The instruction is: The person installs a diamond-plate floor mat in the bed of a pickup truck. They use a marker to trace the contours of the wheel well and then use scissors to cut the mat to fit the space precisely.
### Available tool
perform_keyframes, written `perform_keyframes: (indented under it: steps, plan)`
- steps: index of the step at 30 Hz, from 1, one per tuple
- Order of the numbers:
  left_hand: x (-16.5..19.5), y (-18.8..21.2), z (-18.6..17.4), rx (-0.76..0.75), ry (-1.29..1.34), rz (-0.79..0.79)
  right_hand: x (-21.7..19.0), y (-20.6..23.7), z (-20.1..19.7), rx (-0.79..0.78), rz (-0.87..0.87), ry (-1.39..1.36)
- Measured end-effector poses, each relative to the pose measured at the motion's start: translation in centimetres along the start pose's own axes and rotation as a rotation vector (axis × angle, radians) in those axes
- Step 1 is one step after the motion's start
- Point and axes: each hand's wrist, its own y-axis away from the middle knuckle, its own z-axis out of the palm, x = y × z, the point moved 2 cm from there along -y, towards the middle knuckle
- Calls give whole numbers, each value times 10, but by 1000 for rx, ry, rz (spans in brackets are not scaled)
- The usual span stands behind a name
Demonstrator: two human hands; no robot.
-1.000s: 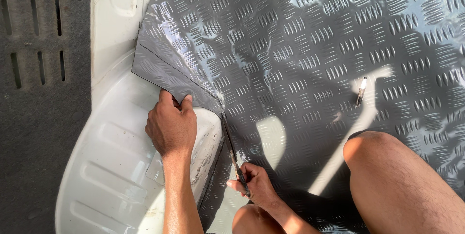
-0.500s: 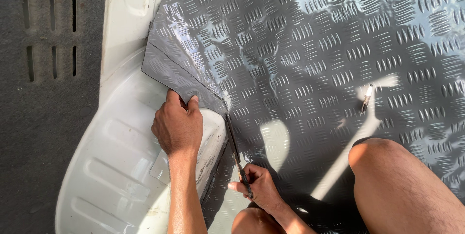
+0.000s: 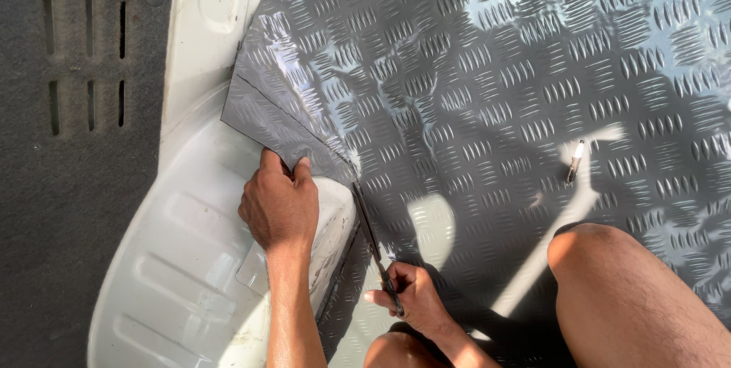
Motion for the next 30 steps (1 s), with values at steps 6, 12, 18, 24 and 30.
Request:
perform_keyframes:
  steps: [6, 12, 18, 24, 30]
  plan:
    - [-1, -1, 0, -5, 13, -41, -21, 2, -3, -23, 97, -23]
    - [-2, -1, 1, 2, 20, -71, -29, 1, -4, -17, 29, 10]
    - [-3, -2, 3, -1, 7, -105, -26, -4, -10, -16, -17, 80]
    - [-2, -1, 1, 47, 36, -108, -35, 0, -13, -11, 3, 104]
    - [-5, -1, 1, 48, 36, -130, -49, -2, -15, -16, -19, 234]
